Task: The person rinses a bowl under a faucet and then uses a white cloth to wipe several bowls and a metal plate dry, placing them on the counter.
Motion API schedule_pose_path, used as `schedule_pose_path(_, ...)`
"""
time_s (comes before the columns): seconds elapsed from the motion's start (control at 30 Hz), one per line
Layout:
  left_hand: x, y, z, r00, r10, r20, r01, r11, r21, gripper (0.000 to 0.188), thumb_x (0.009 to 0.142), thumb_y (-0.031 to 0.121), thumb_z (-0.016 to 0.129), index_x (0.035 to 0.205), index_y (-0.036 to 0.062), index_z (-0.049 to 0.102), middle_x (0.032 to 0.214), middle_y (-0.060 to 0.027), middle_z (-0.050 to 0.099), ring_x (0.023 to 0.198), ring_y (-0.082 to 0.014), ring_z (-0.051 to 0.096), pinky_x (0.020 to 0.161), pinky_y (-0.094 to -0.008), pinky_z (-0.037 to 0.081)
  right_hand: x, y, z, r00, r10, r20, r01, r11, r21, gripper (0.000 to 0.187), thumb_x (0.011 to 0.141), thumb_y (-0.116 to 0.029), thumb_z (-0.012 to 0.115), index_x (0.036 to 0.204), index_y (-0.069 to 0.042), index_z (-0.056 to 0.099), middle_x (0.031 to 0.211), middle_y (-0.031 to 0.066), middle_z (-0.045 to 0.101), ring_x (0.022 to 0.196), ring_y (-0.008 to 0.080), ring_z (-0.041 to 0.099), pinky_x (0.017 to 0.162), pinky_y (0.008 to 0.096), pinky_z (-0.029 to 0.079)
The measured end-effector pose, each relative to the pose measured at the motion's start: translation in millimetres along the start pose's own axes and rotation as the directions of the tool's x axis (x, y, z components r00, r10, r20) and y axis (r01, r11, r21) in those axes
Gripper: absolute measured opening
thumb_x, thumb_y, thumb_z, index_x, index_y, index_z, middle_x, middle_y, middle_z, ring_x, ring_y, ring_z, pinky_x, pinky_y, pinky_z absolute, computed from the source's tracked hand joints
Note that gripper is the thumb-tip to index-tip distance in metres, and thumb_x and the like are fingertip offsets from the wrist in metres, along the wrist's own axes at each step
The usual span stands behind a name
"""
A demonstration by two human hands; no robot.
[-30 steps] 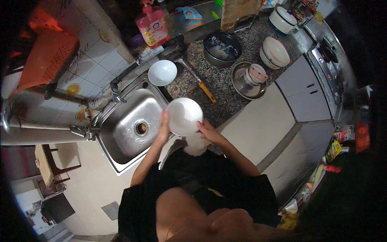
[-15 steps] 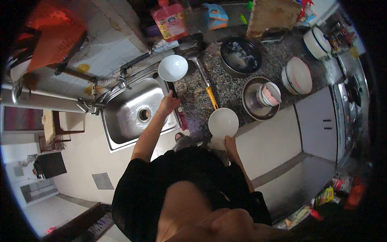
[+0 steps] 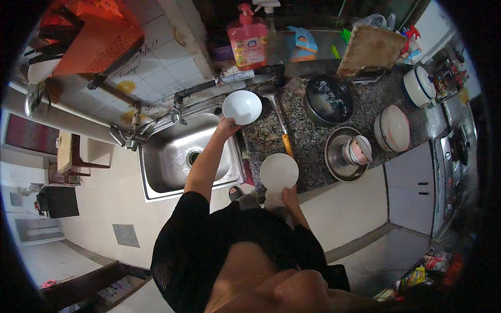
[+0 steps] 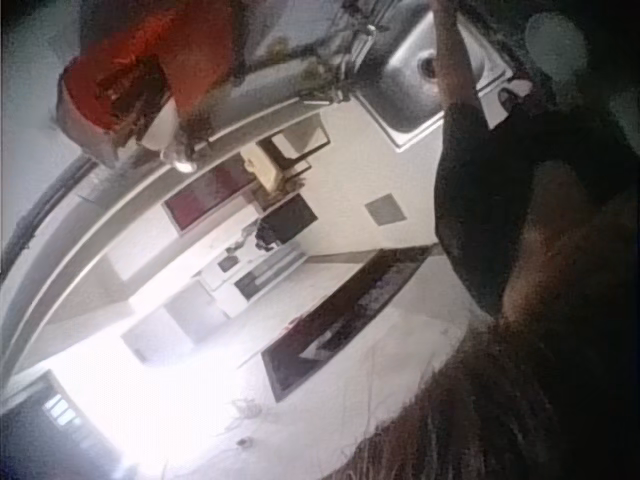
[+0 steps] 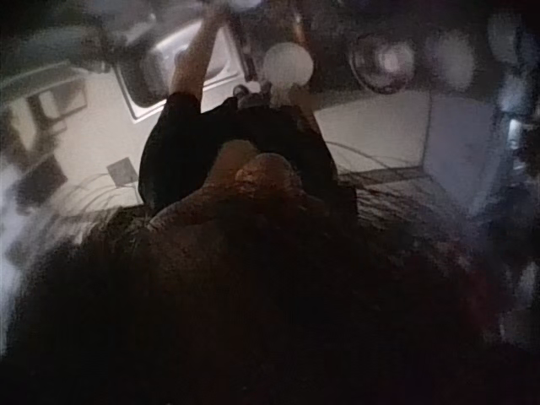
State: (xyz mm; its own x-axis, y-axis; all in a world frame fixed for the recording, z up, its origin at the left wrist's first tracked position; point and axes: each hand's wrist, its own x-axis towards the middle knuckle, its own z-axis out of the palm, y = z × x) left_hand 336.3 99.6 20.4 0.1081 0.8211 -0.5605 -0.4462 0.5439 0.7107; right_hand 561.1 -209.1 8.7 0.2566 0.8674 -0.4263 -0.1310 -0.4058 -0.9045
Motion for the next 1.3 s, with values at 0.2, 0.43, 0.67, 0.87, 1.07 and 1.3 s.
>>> schedule_pose_path(0.2,-91,8,-83,0.969,-0.197,0.148,0.227,0.946,-0.230,0.041,0.062,0.002,0.055,0.101,0.0038,0.042,0.103,-0.0124,0.042,0.094,-0.0267,0.045,0.083,-0.0404,0.043,8,3,-5,0.934,0.334,-0.124,-0.356,0.879,-0.317,0.044,0.080,-0.019,0.040,0.120,-0.002,0.032,0.100,0.0132,0.048,0.081,0.0207,0.050,0.065,0.0308,0.043)
schedule_pose_path(0.43,-175,51,-229,0.964,-0.158,-0.215,0.189,0.973,0.134,0.047,0.062,0.012,0.061,0.103,0.0089,0.036,0.104,-0.0144,0.043,0.095,-0.0269,0.046,0.078,-0.0414,0.045,-47,-34,14,0.725,0.541,0.427,-0.661,0.721,0.208,0.048,0.079,-0.042,0.048,0.112,-0.007,0.047,0.093,0.0141,0.055,0.091,0.0227,0.052,0.077,0.0343,0.041)
schedule_pose_path(0.67,-214,88,-247,0.699,0.664,-0.266,0.248,0.124,0.961,0.063,0.058,0.025,0.068,0.111,0.0159,0.035,0.102,-0.0235,0.044,0.095,-0.0425,0.043,0.077,-0.0470,0.040,-58,-73,111,0.813,0.225,0.537,-0.408,0.878,0.249,0.043,0.078,-0.034,0.051,0.110,-0.006,0.046,0.099,0.0111,0.052,0.092,0.0224,0.051,0.081,0.0326,0.040)
schedule_pose_path(0.87,-255,118,-227,0.983,0.099,-0.153,-0.067,0.976,0.206,0.054,0.073,0.018,0.051,0.118,0.0212,0.022,0.115,-0.0101,0.035,0.099,-0.0275,0.043,0.079,-0.0481,0.039,-27,-137,215,0.633,-0.144,0.761,-0.313,0.851,0.421,0.038,0.079,-0.028,0.053,0.108,-0.005,0.044,0.104,0.0084,0.050,0.093,0.0212,0.050,0.084,0.0303,0.039)
schedule_pose_path(1.07,-293,125,-177,0.968,0.183,0.173,-0.194,0.980,0.050,0.063,0.074,0.011,0.053,0.127,0.0219,0.021,0.123,-0.0071,0.032,0.111,-0.0233,0.036,0.082,-0.0505,0.038,-43,-191,340,0.645,-0.244,0.724,0.337,0.941,0.017,0.031,0.080,-0.018,0.054,0.109,-0.010,0.045,0.106,0.0070,0.047,0.097,0.0210,0.046,0.085,0.0323,0.036)
schedule_pose_path(1.3,-322,127,-183,0.959,0.142,0.245,-0.164,0.984,0.072,0.063,0.075,0.008,0.041,0.131,0.0163,0.015,0.127,-0.0069,0.030,0.115,-0.0224,0.035,0.085,-0.0425,0.041,-21,-196,393,-0.112,-0.668,0.736,0.957,-0.272,-0.101,0.040,0.070,-0.022,0.051,0.108,-0.009,0.046,0.117,0.0104,0.039,0.099,0.0245,0.041,0.083,0.0361,0.034)
